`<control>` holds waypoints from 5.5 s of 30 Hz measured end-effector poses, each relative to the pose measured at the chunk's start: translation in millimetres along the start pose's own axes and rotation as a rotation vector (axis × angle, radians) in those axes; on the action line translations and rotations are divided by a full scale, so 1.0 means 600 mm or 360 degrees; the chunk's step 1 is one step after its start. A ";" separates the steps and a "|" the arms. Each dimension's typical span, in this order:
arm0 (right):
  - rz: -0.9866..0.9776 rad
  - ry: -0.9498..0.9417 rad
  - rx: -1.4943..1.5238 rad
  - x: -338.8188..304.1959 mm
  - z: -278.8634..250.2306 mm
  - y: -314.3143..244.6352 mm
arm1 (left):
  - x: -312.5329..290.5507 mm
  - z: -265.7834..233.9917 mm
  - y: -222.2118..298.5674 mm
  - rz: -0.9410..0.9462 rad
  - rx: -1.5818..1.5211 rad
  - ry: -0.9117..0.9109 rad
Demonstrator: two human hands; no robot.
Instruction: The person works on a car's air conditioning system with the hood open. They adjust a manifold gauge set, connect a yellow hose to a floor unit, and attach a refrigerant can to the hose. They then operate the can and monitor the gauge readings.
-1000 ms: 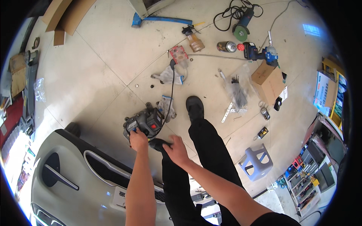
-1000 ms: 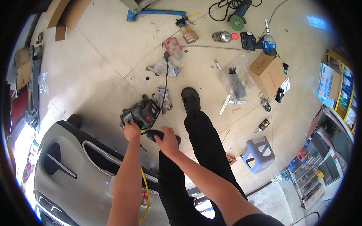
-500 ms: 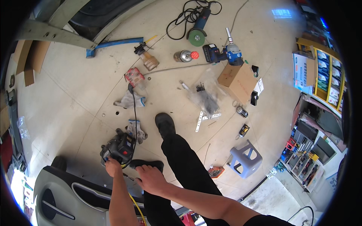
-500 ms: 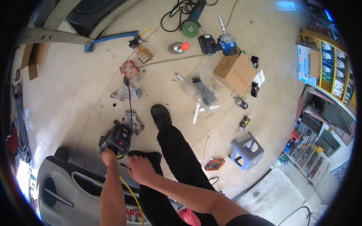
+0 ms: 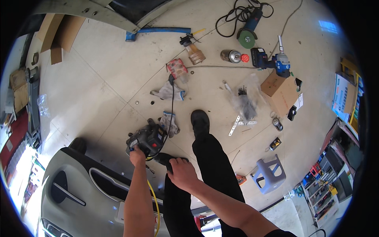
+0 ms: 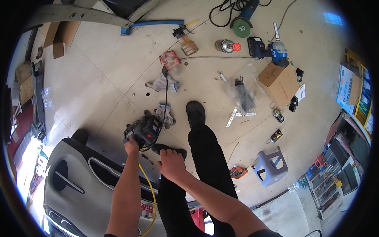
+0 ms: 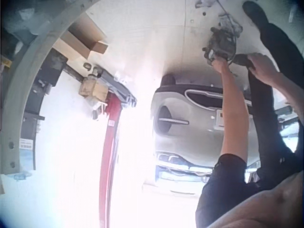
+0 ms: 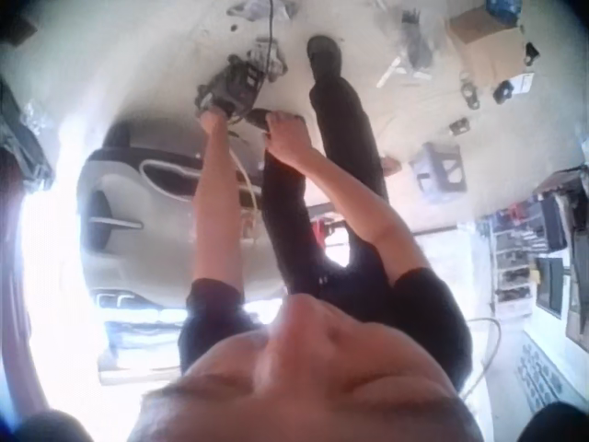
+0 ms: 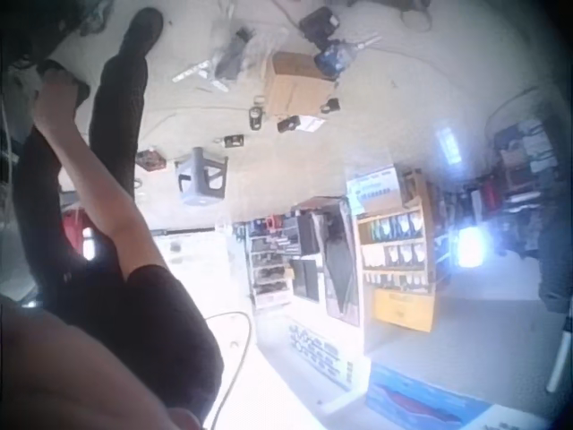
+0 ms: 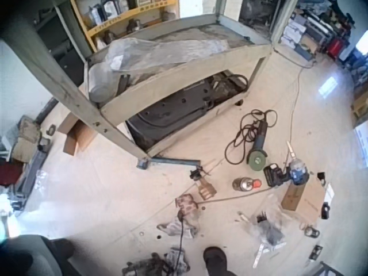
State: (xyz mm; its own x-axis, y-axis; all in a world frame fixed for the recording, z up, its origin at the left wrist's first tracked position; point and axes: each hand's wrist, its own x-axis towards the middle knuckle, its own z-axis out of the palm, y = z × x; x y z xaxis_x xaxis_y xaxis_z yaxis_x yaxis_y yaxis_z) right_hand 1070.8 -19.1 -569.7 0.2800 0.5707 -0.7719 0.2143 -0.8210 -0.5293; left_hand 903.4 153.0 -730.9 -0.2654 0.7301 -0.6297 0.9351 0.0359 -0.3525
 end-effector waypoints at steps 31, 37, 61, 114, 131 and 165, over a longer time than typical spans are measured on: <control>-0.0001 -0.0253 0.0081 0.000 0.042 -0.020 | 0.021 -0.007 -0.025 0.0122 -0.0079 -0.0113; 0.0041 -0.0302 0.0058 -0.001 0.044 -0.017 | -0.004 -0.005 -0.028 0.0015 -0.0242 0.0027; 0.0111 -0.0418 0.0125 -0.002 0.058 -0.028 | -0.016 -0.014 -0.030 0.0071 -0.0285 0.0036; -0.0039 -0.0190 -0.1073 0.134 0.256 0.234 | -0.062 -0.040 -0.193 0.0469 -0.1799 0.0141; -0.0810 0.0127 -0.0610 0.251 0.240 -0.105 | -0.284 0.125 -0.282 -0.0022 -0.2252 0.0027; -0.1608 -0.0264 -0.2349 0.268 0.248 -0.148 | -0.279 0.049 -0.210 -0.0075 -0.2770 -0.0242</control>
State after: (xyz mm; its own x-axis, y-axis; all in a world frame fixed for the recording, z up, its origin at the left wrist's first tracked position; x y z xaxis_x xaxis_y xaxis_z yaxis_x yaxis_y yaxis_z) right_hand 957.3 143.2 -699.1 -0.5424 0.7063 -0.4549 0.8237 0.5537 -0.1225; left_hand 823.2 6.3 -601.2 -0.2201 0.6456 -0.7313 0.0393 0.7549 0.6546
